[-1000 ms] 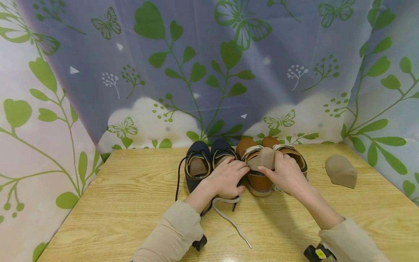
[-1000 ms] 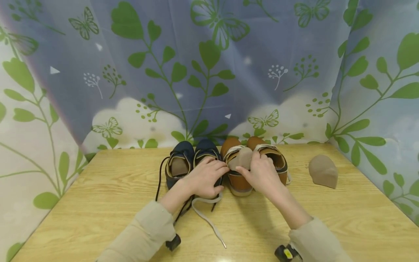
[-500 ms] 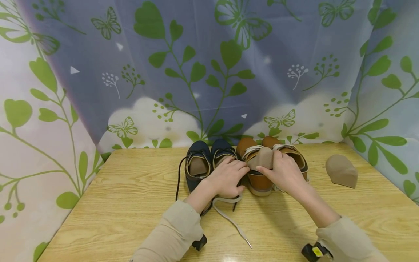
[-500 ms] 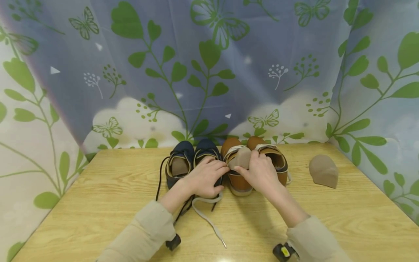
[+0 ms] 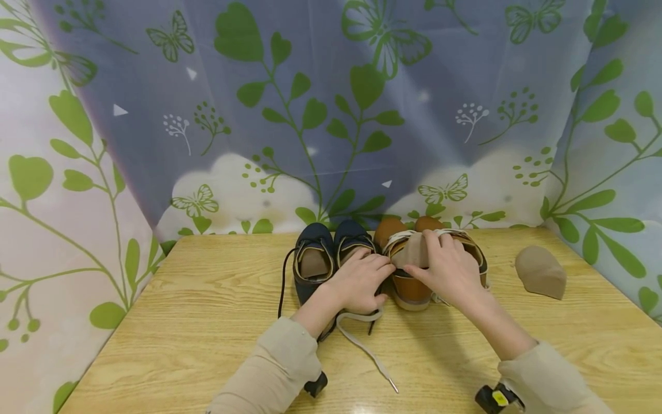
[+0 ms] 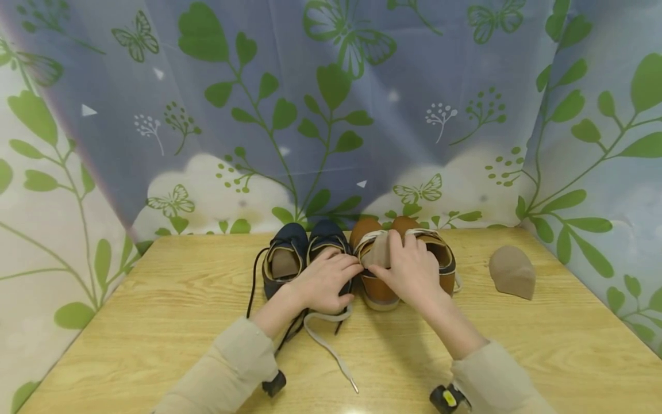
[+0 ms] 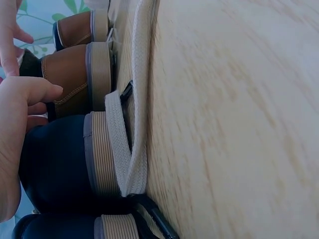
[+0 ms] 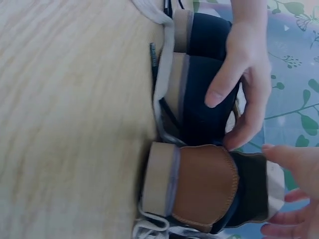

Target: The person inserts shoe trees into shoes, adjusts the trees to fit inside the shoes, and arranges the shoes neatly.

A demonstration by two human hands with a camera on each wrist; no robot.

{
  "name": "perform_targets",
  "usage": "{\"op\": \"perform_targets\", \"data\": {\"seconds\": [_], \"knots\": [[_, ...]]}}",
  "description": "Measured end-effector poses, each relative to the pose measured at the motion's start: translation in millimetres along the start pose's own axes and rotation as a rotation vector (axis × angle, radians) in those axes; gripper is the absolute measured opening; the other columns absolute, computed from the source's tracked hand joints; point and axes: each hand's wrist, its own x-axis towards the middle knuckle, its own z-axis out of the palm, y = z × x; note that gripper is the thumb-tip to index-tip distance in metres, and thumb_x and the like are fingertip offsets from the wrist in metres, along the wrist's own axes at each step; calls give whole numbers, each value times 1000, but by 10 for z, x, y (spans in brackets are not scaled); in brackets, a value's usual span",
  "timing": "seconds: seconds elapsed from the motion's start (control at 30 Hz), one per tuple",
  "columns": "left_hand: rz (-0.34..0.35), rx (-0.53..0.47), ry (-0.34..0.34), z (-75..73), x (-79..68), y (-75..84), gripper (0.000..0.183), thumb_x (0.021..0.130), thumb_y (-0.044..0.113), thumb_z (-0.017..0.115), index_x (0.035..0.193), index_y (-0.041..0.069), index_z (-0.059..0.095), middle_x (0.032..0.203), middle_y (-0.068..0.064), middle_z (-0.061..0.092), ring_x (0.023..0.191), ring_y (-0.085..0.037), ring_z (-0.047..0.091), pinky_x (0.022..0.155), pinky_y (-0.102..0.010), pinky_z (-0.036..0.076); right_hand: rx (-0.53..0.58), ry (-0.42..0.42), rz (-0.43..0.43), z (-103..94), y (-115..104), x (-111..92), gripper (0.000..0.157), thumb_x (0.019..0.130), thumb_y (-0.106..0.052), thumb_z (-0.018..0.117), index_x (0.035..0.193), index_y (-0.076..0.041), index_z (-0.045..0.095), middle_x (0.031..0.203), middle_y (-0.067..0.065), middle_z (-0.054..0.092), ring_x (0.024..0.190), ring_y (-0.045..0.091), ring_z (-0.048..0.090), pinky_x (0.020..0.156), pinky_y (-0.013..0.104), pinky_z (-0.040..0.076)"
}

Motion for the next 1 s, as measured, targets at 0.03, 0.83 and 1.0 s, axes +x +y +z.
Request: {"op": "perform_targets", "data": {"seconds": [0.03,0.83,1.0], "knots": [[0,0,-1,1,1,1,55,88,41,55,135,15,47,135,-1,45,124,-17,41,107,-38,22,-7,-3,-12,-12,-4,0,75,77,-42,73,129,4,43,108,28,51,92,44,52,57,47,47],[10,12,15,-3,3,-18,54,88,41,55,135,15,48,135,-1,46,124,-17,41,106,-38,23,-8,-163,2,-161,-150,152,70,78,-27,75,131,5,43,114,31,45,88,43,53,61,48,49],[4,7,-1,-5,-8,-7,55,88,41,55,136,15,47,136,-1,45,125,-17,41,106,-38,23,-8,-164,-4,-113,-149,152,69,78,-26,75,131,6,43,112,30,46,85,41,54,60,46,48]]}}
